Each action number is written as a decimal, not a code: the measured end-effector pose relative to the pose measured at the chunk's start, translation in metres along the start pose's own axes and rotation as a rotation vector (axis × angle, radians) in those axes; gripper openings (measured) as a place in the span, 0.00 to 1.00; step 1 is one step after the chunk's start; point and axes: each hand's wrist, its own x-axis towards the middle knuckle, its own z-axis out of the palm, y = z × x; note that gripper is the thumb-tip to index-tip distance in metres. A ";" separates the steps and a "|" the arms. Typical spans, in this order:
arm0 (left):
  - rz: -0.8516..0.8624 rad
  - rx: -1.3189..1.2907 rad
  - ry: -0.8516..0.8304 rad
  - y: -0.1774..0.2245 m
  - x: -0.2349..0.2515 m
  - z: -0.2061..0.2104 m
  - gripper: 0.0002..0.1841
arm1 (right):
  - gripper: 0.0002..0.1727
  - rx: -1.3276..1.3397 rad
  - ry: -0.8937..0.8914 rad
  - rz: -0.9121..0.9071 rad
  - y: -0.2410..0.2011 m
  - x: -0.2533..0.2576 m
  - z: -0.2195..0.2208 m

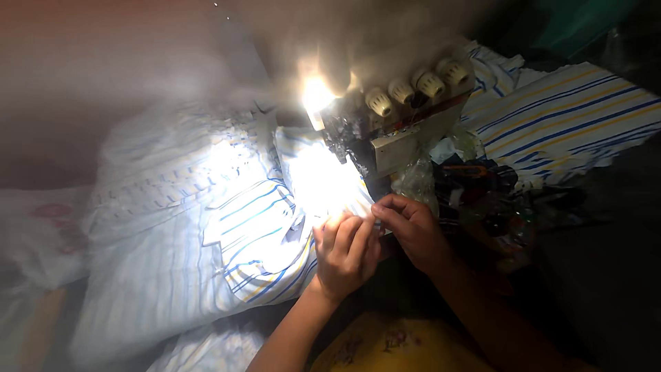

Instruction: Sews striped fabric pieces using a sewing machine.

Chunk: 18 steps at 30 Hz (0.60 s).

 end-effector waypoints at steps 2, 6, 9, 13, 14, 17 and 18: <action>0.043 0.049 -0.037 -0.004 -0.006 0.001 0.19 | 0.08 0.007 0.010 -0.010 -0.001 -0.001 0.002; 0.104 0.198 -0.150 -0.013 0.000 -0.006 0.16 | 0.06 -0.102 0.066 -0.095 0.001 -0.008 0.003; 0.088 0.200 -0.158 -0.010 0.009 -0.019 0.11 | 0.06 -0.168 0.103 -0.167 0.006 -0.005 0.006; -0.033 0.225 -0.189 -0.010 0.026 -0.021 0.11 | 0.07 -0.325 0.158 -0.271 0.005 0.019 0.012; -0.064 0.226 -0.185 -0.012 0.031 -0.021 0.11 | 0.08 -0.352 0.170 -0.293 0.004 0.028 0.014; -0.174 0.217 -0.204 -0.020 0.053 -0.020 0.13 | 0.16 -0.393 0.198 -0.353 0.002 0.051 0.021; -0.202 0.220 -0.207 -0.024 0.060 -0.019 0.13 | 0.19 -0.403 0.202 -0.354 0.000 0.056 0.023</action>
